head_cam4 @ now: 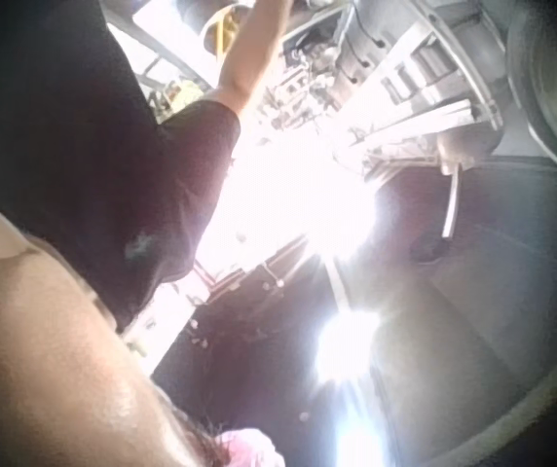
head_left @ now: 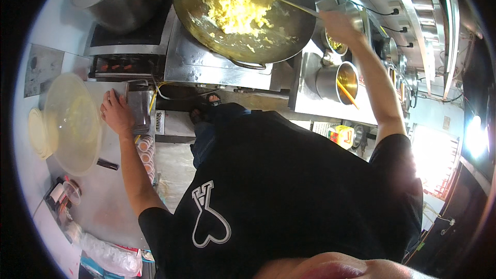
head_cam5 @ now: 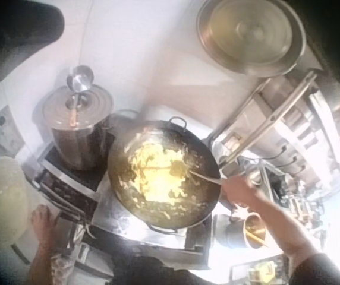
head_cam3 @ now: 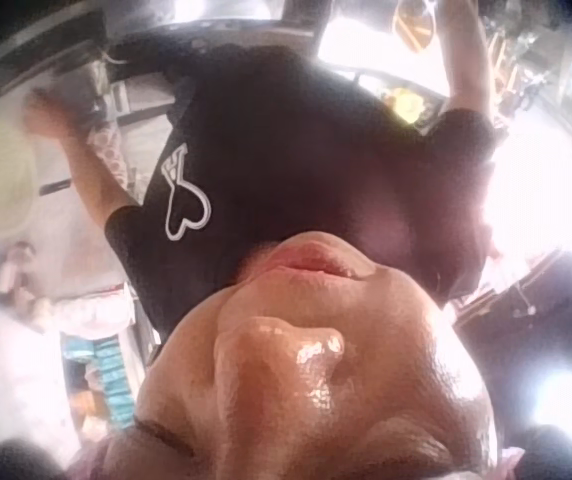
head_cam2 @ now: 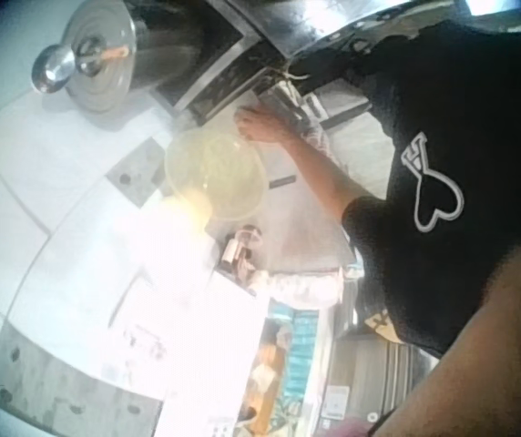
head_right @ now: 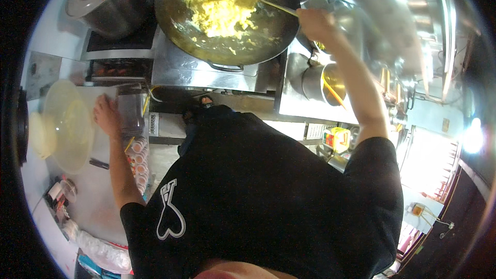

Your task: The person stirs and scrambles a large quantity of beaten eggs in a wok using a spatula. The eggs are continuously mixed over heat until they form a solid mass.

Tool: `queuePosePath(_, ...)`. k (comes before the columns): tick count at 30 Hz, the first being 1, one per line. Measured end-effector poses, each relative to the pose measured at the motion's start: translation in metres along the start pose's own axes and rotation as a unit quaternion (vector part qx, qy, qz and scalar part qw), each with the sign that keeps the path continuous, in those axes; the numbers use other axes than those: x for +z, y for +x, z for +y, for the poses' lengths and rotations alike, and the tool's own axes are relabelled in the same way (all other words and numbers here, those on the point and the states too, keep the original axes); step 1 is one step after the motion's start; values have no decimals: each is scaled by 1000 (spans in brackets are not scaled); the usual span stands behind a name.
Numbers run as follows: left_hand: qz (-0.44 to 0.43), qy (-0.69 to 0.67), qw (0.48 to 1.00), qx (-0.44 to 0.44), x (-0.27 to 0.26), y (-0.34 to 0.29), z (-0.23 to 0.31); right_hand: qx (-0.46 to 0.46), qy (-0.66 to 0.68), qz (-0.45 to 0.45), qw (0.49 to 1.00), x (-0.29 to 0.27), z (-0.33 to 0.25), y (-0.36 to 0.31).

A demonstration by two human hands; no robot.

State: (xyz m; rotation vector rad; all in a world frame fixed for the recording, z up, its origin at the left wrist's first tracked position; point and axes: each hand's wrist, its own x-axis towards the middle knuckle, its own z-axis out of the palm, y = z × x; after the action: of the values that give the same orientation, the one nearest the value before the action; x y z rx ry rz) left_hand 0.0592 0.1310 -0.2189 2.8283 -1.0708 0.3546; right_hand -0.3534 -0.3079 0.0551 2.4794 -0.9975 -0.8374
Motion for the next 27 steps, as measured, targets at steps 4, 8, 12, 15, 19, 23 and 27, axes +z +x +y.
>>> queuePosePath(4, 2, 22, 1000, -14, -12, -5, -3, -25, 85, -91, 992, -89, 1, -63)
queuePosePath(8, 9, 7, 1000, 4, -4, 0, 2, -130, 81, 94, 984, -22, -30, -56)
queuePosePath(12, 9, 2, 1000, 12, 2, 0, -3, -37, 171, -25, 984, -6, -43, -7)
queuePosePath(15, 14, 1, 1000, 3, -6, -4, -2, -14, 140, -40, 989, -61, -17, -46)
queuePosePath(19, -2, -5, 1000, -5, -13, -3, -2, -63, 41, -63, 995, -74, -25, -74)
queuePosePath(23, 17, -12, 1000, 13, -6, 0, 3, 41, 133, -78, 987, -21, -63, -20)
queuePosePath(27, 20, -11, 1000, 6, -9, -3, 1, -69, 155, 5, 986, -61, -8, -53)
